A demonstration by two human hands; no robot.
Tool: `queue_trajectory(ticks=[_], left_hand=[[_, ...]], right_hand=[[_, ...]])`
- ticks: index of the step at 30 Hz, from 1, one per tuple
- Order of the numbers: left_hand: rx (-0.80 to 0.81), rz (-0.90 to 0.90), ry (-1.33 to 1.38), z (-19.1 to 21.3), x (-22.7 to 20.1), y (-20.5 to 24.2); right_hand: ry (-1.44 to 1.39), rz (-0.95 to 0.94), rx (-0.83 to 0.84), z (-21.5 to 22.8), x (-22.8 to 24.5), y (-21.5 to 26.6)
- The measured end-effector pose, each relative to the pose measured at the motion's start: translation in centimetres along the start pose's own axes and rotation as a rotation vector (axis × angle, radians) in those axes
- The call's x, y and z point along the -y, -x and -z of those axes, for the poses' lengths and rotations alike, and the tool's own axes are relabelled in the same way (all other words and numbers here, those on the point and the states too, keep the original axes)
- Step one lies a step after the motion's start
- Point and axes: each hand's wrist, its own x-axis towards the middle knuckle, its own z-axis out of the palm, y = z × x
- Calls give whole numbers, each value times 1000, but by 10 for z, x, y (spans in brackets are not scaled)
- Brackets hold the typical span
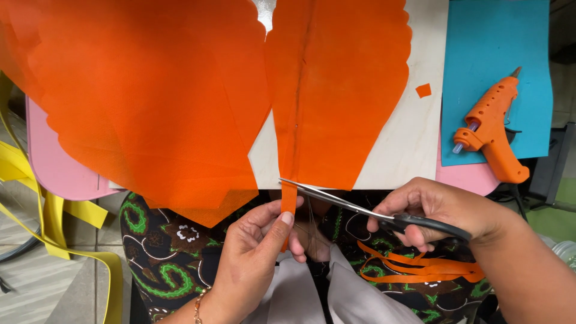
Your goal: Applying hot glue to orange fabric pieces, folding them along a central line, and trimming the edges with scissors.
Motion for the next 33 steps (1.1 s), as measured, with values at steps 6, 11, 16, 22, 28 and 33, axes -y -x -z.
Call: queue_trajectory(ticks=[6, 11, 16, 22, 28, 33], left_hand=[[15, 22, 79, 3, 2, -1], [28, 7, 63, 5, 1, -2], [75, -11, 140, 2, -3, -2], [76, -8, 149, 4, 0, -4], [71, -5, 147, 5, 1, -5], [63, 2, 106, 5, -1, -4]], right_hand=[[72, -164, -81, 5, 5, 2], [67, -182, -76, 10, 9, 0], [37, -179, -45, 14, 11, -2], [25, -181, -50, 16, 11, -2], [20, -203, -61, 17, 12, -2], [5, -230, -81, 16, 11, -2]])
